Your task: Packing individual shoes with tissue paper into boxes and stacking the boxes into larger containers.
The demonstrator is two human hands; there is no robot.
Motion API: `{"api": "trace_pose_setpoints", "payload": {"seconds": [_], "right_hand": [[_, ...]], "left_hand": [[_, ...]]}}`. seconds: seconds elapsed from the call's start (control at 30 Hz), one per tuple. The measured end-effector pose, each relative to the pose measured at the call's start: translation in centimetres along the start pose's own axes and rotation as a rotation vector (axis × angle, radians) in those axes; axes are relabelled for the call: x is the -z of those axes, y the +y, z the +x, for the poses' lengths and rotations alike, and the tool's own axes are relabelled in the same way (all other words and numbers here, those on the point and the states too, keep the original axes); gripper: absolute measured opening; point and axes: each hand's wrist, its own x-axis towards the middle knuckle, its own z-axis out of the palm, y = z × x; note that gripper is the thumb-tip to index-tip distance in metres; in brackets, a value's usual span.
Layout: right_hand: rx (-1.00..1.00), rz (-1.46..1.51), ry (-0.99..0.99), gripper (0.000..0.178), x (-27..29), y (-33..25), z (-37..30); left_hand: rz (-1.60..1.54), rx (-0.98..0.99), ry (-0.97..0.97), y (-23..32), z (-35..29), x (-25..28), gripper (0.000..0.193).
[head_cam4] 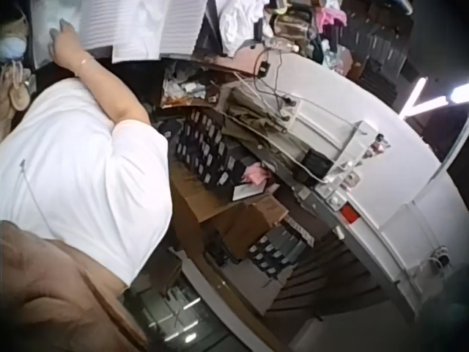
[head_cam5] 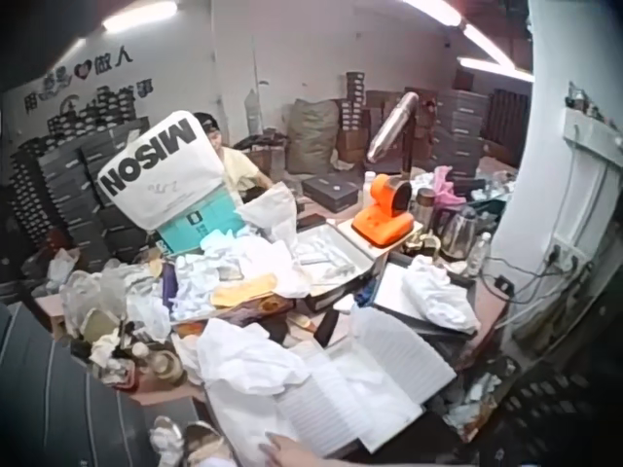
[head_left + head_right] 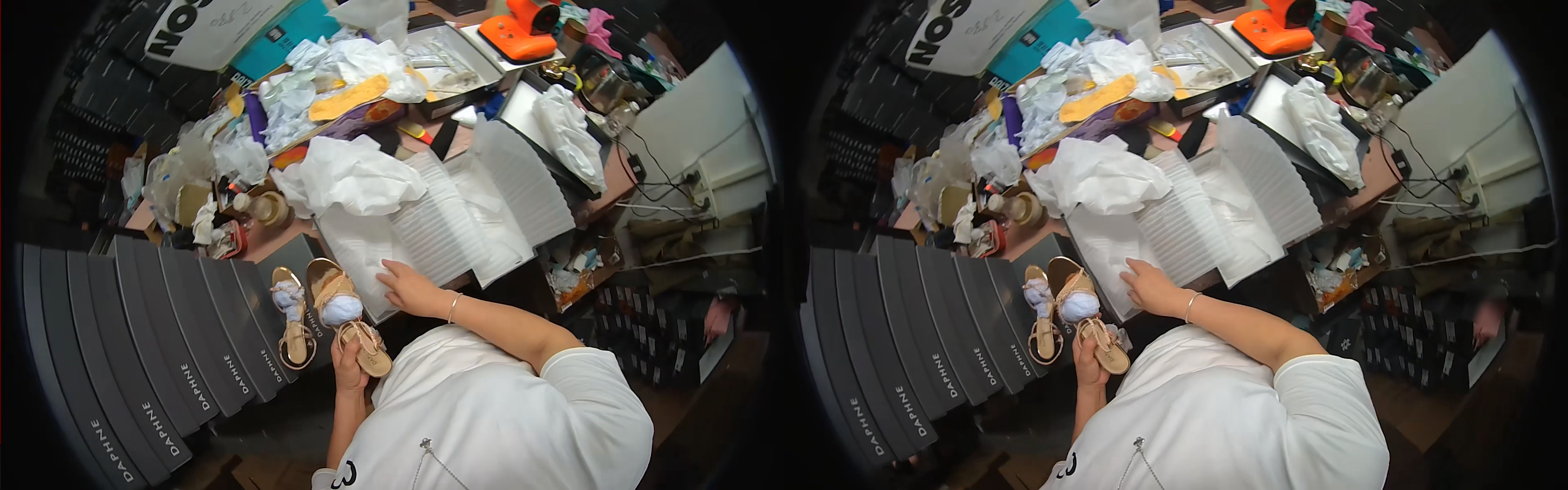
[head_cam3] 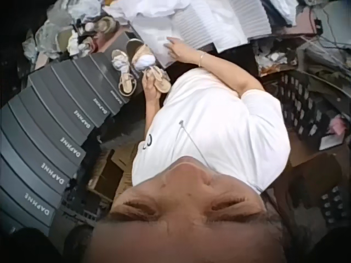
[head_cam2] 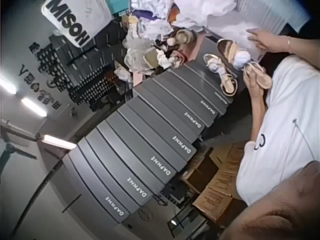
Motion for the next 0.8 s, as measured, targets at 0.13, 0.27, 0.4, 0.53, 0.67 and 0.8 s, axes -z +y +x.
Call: {"api": "trace_pose_setpoints", "payload": {"seconds": [0.13, 0.27, 0.4, 0.53, 0.67, 0.8], "right_hand": [[-0.259, 0.479, 0.139, 0.048, 9.8, 0.3, -3.9], [-0.378, 0.853, 0.147, 0.062, 17.0, -1.0, -7.3], [-0.307, 0.622, 0.061, 0.073, 19.6, 0.5, -7.1], [-0.387, 0.367, 0.12, 0.074, 18.4, 9.2, -6.9], [-0.408, 0.01, 0.012, 0.068, 13.9, 15.9, -7.7], [-0.312, 0.297, 0.039, 0.053, 18.9, 11.9, -9.1]], "left_hand": [[0.048, 0.139, -0.14, 0.2, 2.0, -4.1, 0.028], [0.17, 0.222, -0.287, -1.8, 5.1, -10.2, 0.036], [0.276, 0.129, -0.491, -7.1, 8.4, -16.6, 0.052], [0.506, 0.182, -0.524, -11.7, 11.0, -19.1, 0.053], [0.637, 0.332, -0.406, -12.6, 10.4, -18.2, 0.039], [0.349, 0.255, -0.291, -9.5, 10.2, -19.3, 0.023]]}}
